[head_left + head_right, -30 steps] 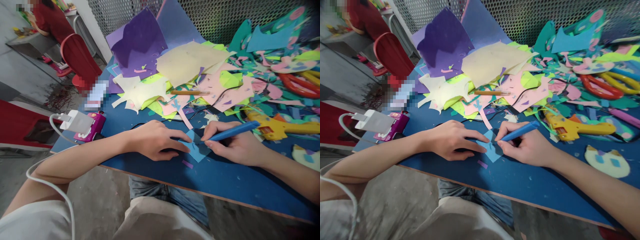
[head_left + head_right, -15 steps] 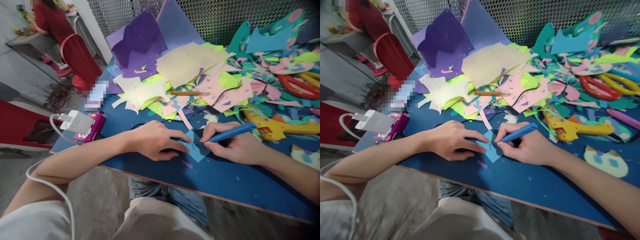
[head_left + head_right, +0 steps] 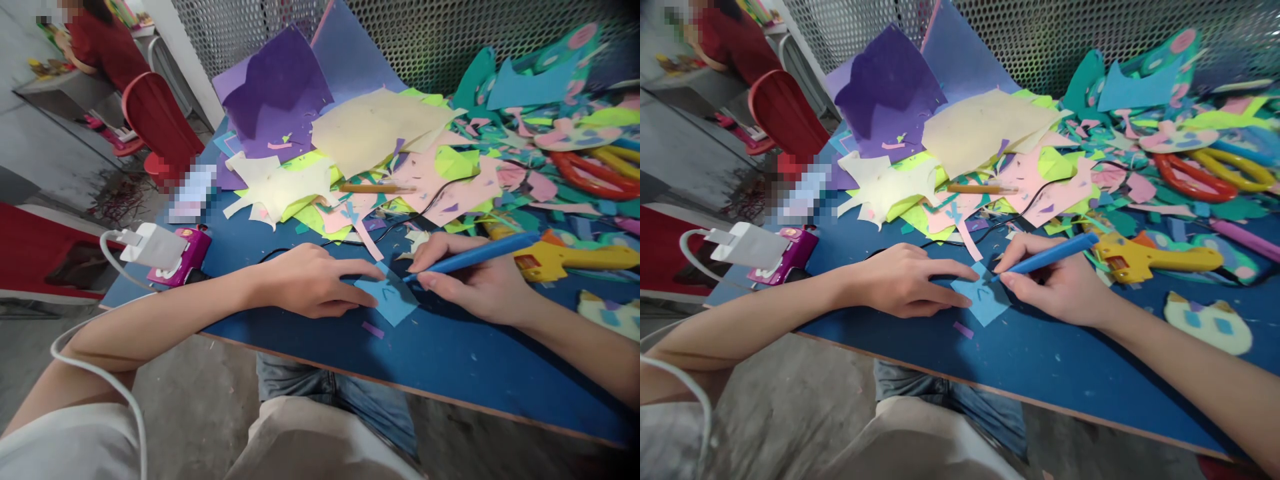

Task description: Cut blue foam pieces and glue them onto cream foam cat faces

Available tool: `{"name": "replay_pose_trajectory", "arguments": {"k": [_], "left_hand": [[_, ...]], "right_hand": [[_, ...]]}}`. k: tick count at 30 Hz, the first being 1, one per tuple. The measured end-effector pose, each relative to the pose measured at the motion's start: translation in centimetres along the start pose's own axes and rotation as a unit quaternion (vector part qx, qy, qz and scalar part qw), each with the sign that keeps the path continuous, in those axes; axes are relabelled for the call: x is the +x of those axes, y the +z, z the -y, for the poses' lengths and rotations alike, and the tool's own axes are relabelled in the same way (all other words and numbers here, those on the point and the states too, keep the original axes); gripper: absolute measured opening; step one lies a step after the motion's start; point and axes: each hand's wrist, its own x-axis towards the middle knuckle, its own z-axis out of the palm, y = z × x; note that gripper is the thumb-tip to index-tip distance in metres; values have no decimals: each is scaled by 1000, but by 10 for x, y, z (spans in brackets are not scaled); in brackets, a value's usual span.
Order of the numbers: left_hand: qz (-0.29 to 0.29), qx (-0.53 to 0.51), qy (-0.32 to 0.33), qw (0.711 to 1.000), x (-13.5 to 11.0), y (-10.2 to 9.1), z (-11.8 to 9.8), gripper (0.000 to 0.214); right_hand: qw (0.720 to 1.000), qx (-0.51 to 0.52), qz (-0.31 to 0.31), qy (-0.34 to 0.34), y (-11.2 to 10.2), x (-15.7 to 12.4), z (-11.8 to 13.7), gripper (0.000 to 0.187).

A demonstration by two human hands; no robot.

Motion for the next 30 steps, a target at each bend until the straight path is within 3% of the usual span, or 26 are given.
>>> {"name": "replay_pose_trajectory", "arguments": {"k": [4, 16, 30], "left_hand": [[5, -3, -13, 1000, 1, -2, -1, 34], [14, -9, 1, 1000, -1, 2, 3, 37], [3, -12, 5, 1000, -2, 4, 4, 36]], "right_hand": [[1000, 10, -8, -9, -3, 2, -2, 18], [991, -58, 116, -2, 6, 0, 14, 11], [992, -58, 111, 9, 5, 0, 13, 13]]}}
